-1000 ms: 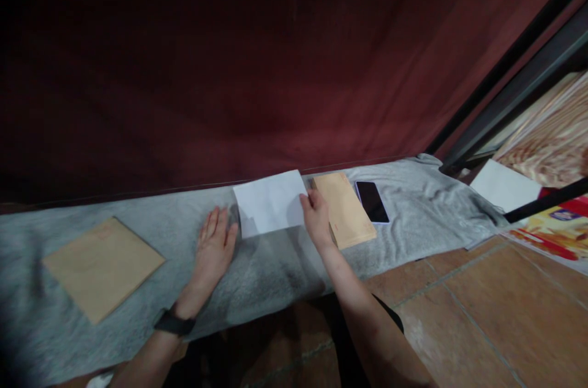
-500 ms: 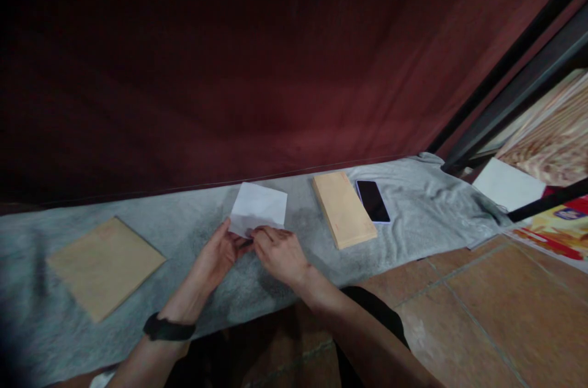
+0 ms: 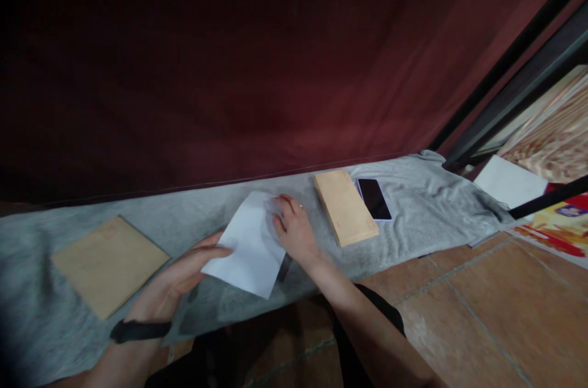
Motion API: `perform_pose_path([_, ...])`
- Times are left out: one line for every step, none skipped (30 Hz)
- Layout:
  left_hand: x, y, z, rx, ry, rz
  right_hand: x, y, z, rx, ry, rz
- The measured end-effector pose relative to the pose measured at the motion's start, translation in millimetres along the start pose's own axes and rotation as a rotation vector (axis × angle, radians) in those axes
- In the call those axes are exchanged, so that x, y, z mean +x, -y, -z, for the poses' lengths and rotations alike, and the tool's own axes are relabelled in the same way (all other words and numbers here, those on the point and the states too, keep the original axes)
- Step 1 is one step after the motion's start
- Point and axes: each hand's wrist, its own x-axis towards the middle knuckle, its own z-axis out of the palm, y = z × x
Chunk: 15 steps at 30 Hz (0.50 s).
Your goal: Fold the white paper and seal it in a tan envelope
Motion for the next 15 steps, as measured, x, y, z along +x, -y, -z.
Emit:
perform_pose_path([-2, -2, 4.8, 0.016, 0.023, 0.008, 3, -9, 0, 0.031, -0.038, -0.083])
perform_pose_path([-4, -3, 8.5, 0.028, 0.038, 0.01, 5, -18, -2, 0.077, -0.06, -0.177])
perform_pose_path([-6, -4, 11.2, 0.038, 0.05, 0.011, 6, -26, -3, 0.138, -0.061, -0.278])
perform_pose_path([-7, -5, 12.9, 0.049, 0.06, 0.011, 7, -32, -5, 0.206, -0.042, -0.373])
perform_pose_path([-7, -6, 14.1, 0.061, 0.07, 0.008, 7, -37, -7, 0.282, -0.009, -0.448])
perform_pose_path([-6, -7, 15.2, 0.074, 0.077, 0.002, 6, -40, -7, 0.362, 0.038, -0.498])
perform_pose_path([-5, -8, 16.5, 0.086, 0.082, -0.006, 6, -41, -7, 0.434, 0.084, -0.52])
perform_pose_path([-3, -10, 18.3, 0.096, 0.079, -0.02, 5, -41, -7, 0.485, 0.125, -0.52])
perform_pose_path([-1, -10, 20.7, 0.104, 0.061, -0.041, 4, -40, -5, 0.499, 0.164, -0.505])
perform_pose_path([3, -11, 23.7, 0.113, 0.016, -0.071, 4, -39, -4, 0.477, 0.199, -0.491])
perform_pose_path([8, -11, 27.2, 0.128, -0.055, -0.109, 4, -38, -1, 0.427, 0.226, -0.483])
perform_pose_path([13, -10, 30.9, 0.15, -0.147, -0.154, 4, -37, 1, 0.363, 0.249, -0.478])
perform_pose_path([19, -9, 34.5, 0.18, -0.25, -0.202, 4, -37, 2, 0.302, 0.273, -0.475])
perform_pose_path([25, -6, 37.7, 0.211, -0.346, -0.25, 4, -37, 4, 0.255, 0.296, -0.472])
perform_pose_path([31, -4, 40.4, 0.236, -0.423, -0.297, 3, -38, 5, 0.224, 0.311, -0.469])
